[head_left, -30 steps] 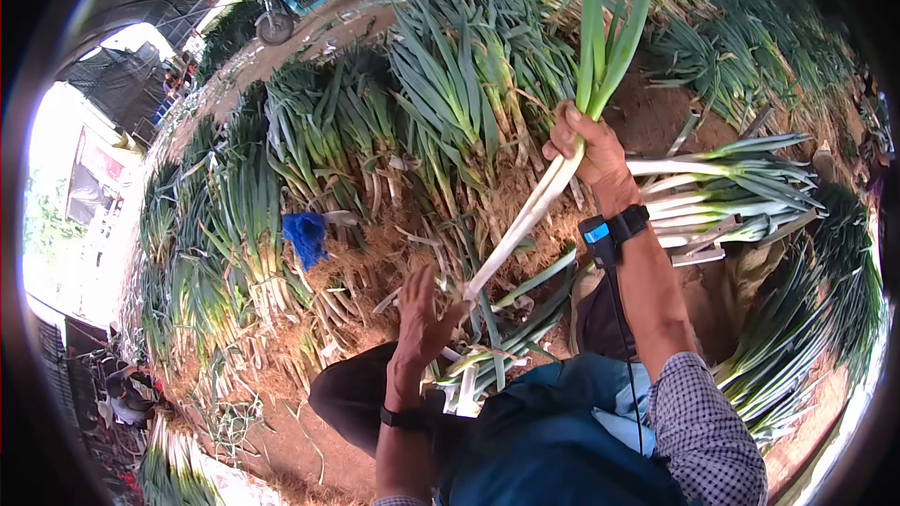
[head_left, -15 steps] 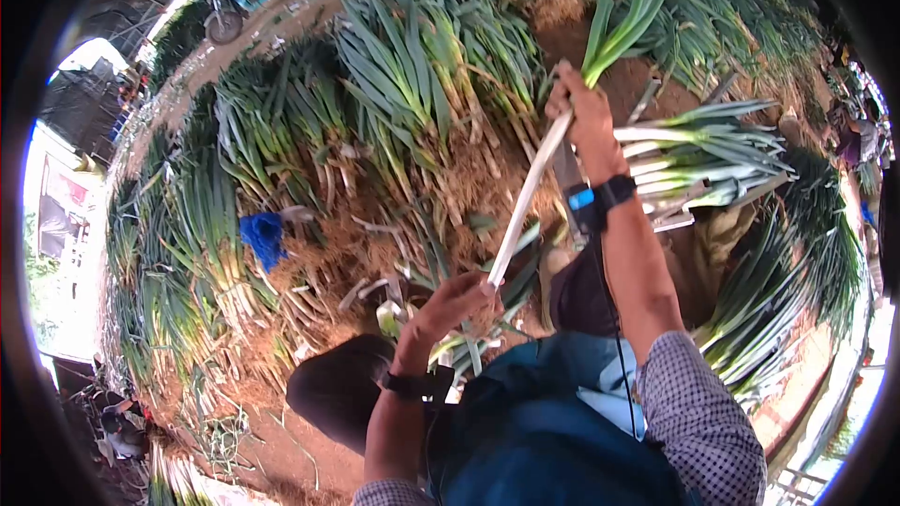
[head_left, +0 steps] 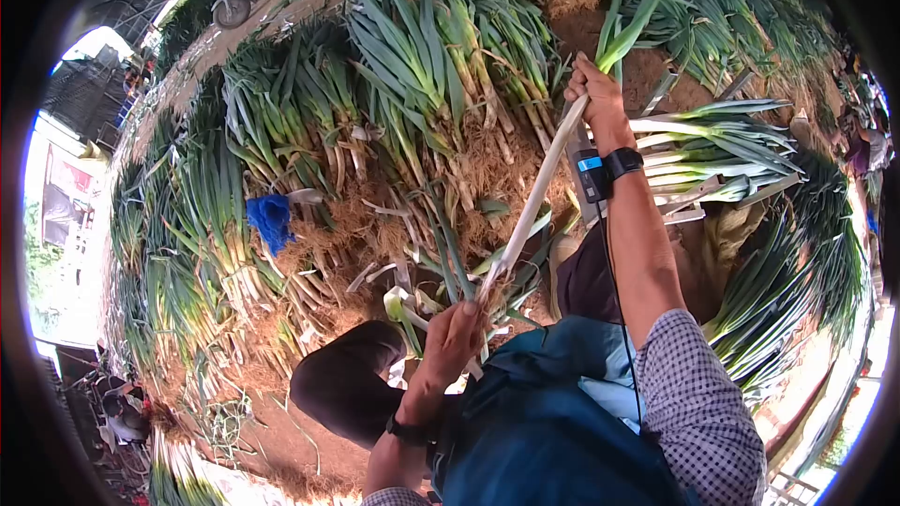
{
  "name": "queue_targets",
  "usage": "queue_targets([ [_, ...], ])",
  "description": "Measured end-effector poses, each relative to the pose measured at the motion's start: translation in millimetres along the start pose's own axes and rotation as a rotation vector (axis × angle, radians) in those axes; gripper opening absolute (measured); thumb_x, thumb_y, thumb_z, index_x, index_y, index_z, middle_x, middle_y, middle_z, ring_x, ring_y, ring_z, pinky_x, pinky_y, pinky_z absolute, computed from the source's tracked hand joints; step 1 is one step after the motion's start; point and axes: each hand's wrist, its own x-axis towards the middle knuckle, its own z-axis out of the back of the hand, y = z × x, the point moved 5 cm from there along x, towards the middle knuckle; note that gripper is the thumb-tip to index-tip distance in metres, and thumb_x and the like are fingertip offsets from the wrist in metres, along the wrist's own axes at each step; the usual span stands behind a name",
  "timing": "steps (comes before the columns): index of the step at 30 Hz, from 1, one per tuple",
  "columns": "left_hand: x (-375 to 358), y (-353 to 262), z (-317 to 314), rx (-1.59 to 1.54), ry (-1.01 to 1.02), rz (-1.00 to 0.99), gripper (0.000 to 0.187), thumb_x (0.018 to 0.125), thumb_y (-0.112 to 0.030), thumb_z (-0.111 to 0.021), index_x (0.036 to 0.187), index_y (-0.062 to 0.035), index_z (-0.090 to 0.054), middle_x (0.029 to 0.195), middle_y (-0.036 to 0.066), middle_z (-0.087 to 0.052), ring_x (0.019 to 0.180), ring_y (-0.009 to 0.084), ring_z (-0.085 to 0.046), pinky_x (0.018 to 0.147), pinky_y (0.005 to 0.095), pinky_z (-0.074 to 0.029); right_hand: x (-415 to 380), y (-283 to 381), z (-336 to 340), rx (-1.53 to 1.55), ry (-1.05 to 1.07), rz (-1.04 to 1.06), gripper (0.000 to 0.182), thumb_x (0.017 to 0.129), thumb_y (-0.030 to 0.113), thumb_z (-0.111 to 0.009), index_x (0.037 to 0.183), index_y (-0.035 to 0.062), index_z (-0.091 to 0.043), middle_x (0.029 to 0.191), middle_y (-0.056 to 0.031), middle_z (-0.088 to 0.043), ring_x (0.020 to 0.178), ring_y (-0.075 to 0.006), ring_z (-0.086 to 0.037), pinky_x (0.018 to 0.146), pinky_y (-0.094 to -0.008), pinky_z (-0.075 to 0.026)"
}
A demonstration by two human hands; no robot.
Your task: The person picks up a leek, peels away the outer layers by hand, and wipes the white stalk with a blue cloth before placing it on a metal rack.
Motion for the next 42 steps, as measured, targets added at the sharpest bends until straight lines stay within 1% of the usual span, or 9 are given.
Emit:
queue_targets([
  [5, -71, 29, 52, 0.177, 0.001, 0.103, 0.041, 0.1, -0.04, -0.058, 0.094, -0.0008, -0.065, 0.066, 0.004, -0.058, 0.059, 0.0147, -0.055, 0.055, 0.0268, -0.041, 35, 22, 46, -0.007, -0.144, 0.121, 0.025, 0.094, 0.018, -0.07, 0.074, 0.0123, -0.056, 0.061, 0.0003, -0.047, 0.05, -0.0127, -0.041, 0.05, -0.0334, -0.04],
  [9, -48, 27, 51, 1.131, -0.069, -0.274, 0.048, 0.087, -0.038, -0.071, 0.124, -0.0082, -0.062, 0.11, 0.019, -0.064, 0.091, 0.0417, -0.066, 0.075, 0.0472, -0.052, 18, 20, 53, -0.596, 0.028, 0.699, 0.026, 0.092, 0.012, -0.069, 0.117, 0.0045, -0.066, 0.093, -0.0073, -0.07, 0.079, -0.0213, -0.066, 0.072, -0.0346, -0.055],
  [10, -37, 19, 57, 1.216, -0.097, -0.352, 0.049, 0.088, -0.039, -0.07, 0.124, -0.0083, -0.06, 0.11, 0.018, -0.064, 0.091, 0.041, -0.066, 0.076, 0.0479, -0.052, 16, 15, 49, -0.555, 0.058, 0.714, 0.04, 0.092, 0.01, -0.068, 0.131, 0.0026, -0.063, 0.104, -0.0094, -0.073, 0.09, -0.0236, -0.07, 0.078, -0.0348, -0.057],
  [13, -23, -36, 86, 1.171, -0.128, -0.267, 0.044, 0.088, -0.041, -0.069, 0.117, -0.0089, -0.062, 0.102, 0.016, -0.065, 0.089, 0.0382, -0.066, 0.076, 0.0489, -0.052, 33, 12, 23, -0.076, 0.162, 0.159, 0.019, 0.092, 0.022, -0.073, 0.103, 0.0072, -0.066, 0.091, -0.0083, -0.067, 0.072, -0.0171, -0.062, 0.073, -0.0365, -0.059],
  [23, 55, -24, 456, 0.716, -0.944, -0.293, 0.025, 0.093, -0.023, -0.063, 0.105, -0.0037, -0.072, 0.081, 0.006, -0.072, 0.068, 0.0155, -0.067, 0.062, 0.0336, -0.052, 0, 42, 33, 0.037, 0.002, 0.201, 0.019, 0.094, 0.021, -0.071, 0.101, 0.0066, -0.06, 0.082, -0.0029, -0.055, 0.07, -0.0145, -0.052, 0.073, -0.0315, -0.049],
  [26, 100, 17, 518, 0.269, -1.084, 0.013, 0.029, 0.092, -0.029, -0.068, 0.099, 0.0001, -0.07, 0.073, 0.008, -0.062, 0.06, 0.0186, -0.058, 0.048, 0.0359, -0.047, -35, 29, -39, -0.003, 0.193, 0.158, 0.028, 0.097, 0.034, -0.065, 0.106, 0.0091, -0.059, 0.084, -0.0012, -0.054, 0.071, -0.0131, -0.052, 0.074, -0.0318, -0.049],
  [28, 155, 64, 572, 0.673, -1.021, 0.299, 0.033, 0.09, -0.032, -0.07, 0.099, -0.0003, -0.07, 0.083, 0.008, -0.067, 0.065, 0.0178, -0.06, 0.054, 0.0364, -0.049, -50, 12, -58, -0.072, 0.186, 0.132, 0.034, 0.098, 0.041, -0.061, 0.11, 0.0099, -0.058, 0.086, -0.0012, -0.055, 0.072, -0.0128, -0.053, 0.074, -0.0328, -0.05],
  [35, 246, 81, 553, 0.307, -0.906, -0.034, 0.032, 0.088, -0.025, -0.071, 0.107, 0.0007, -0.069, 0.092, 0.007, -0.069, 0.076, 0.016, -0.062, 0.069, 0.0333, -0.05, -46, -23, -74, -0.033, 0.051, 0.0, 0.034, 0.095, 0.043, -0.065, 0.095, 0.0093, -0.06, 0.081, -0.0053, -0.06, 0.073, -0.0185, -0.06, 0.095, -0.0535, -0.049],
  [42, 200, -113, 357, 0.503, -0.403, -0.339, 0.035, 0.086, -0.015, -0.073, 0.116, 0.002, -0.067, 0.102, 0.008, -0.072, 0.087, 0.0158, -0.066, 0.08, 0.03, -0.053, -41, -35, -78, 0.039, 0.153, -0.11, 0.015, 0.092, 0.02, -0.071, 0.097, 0.0079, -0.064, 0.084, -0.0077, -0.064, 0.077, -0.0218, -0.064, 0.09, -0.0502, -0.054],
])
